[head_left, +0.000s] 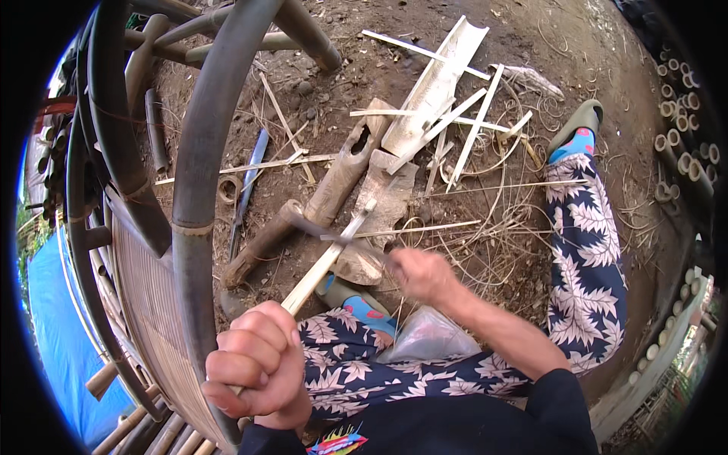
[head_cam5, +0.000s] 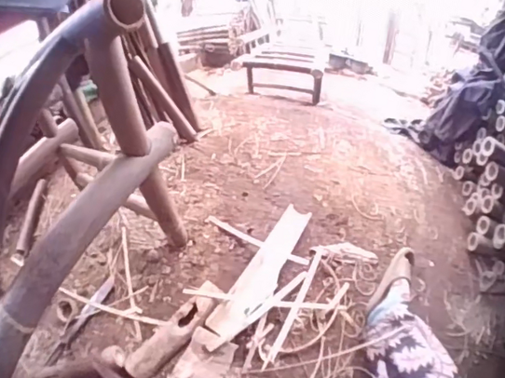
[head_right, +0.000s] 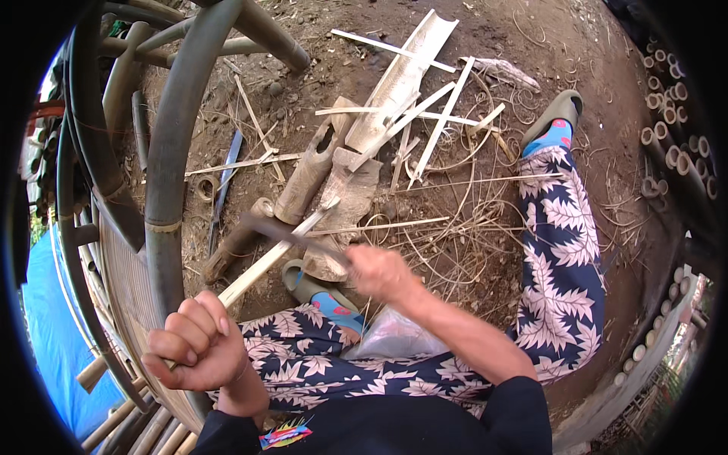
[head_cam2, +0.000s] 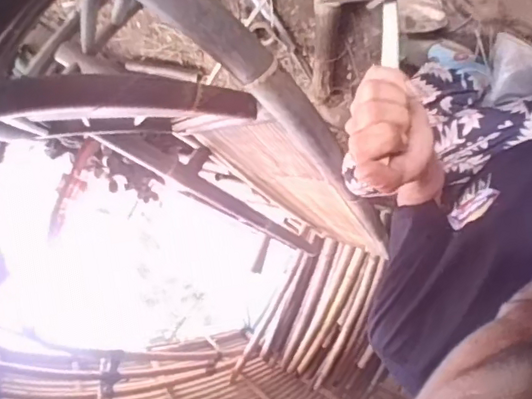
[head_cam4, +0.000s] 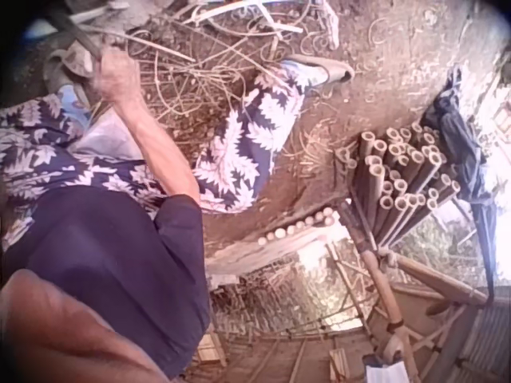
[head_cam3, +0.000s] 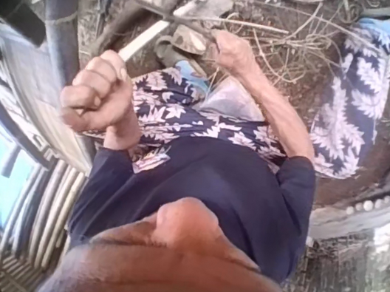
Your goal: The person whittles a thin bamboo strip using a blade, shaving off small pieces to smooth the surface. They also test the fit of the strip by inserting it into a hole in a bamboo frame.
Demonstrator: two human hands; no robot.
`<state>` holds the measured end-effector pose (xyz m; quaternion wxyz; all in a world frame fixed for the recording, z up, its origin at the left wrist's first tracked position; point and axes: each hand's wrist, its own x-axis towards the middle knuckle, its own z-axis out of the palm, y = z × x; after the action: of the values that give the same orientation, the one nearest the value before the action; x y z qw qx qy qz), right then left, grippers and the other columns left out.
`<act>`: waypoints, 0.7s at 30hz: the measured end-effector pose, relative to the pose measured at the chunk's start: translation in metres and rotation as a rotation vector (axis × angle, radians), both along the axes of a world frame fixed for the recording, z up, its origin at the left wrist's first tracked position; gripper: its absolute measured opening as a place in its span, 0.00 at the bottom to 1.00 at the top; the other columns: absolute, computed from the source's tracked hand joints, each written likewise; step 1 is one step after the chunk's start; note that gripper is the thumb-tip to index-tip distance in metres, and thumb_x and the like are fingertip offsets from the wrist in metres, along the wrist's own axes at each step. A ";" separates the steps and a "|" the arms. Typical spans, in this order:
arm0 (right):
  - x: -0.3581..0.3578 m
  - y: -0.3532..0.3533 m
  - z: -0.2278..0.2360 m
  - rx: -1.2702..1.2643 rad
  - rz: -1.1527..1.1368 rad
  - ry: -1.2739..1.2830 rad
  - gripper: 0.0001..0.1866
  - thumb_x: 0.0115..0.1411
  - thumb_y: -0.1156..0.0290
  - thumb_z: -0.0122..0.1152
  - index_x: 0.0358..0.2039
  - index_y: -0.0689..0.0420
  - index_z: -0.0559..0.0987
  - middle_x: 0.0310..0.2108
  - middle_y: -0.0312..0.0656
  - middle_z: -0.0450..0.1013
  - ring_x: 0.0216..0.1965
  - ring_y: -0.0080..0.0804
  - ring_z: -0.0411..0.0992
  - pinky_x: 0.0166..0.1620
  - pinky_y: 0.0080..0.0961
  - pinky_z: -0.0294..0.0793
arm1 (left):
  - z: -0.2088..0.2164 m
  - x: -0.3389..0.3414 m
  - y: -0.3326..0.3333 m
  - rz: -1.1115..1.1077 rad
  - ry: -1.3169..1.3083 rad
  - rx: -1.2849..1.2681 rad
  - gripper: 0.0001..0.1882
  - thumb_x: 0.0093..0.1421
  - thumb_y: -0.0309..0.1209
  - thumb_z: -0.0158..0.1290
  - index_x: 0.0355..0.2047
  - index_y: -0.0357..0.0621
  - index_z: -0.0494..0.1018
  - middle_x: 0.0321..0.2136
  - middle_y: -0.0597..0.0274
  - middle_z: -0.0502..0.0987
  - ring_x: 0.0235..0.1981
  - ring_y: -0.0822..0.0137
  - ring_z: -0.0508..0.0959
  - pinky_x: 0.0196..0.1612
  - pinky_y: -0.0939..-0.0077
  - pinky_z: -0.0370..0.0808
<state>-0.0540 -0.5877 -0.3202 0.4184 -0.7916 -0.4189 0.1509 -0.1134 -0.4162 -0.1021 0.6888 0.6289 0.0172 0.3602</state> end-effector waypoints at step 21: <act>0.038 -0.063 0.119 -0.162 -0.361 0.016 0.25 0.66 0.45 0.49 0.35 0.58 0.73 0.16 0.40 0.70 0.16 0.34 0.72 0.21 0.35 0.71 | -0.061 -0.165 -0.071 -0.166 1.163 -0.957 0.16 0.69 0.27 0.46 0.54 0.34 0.68 0.35 0.55 0.78 0.26 0.72 0.79 0.30 0.77 0.81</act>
<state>-0.0159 -0.6511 -0.2008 0.3771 -0.8837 -0.2531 0.1130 -0.2779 -0.4876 -0.1629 0.7915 0.3490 0.4848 -0.1295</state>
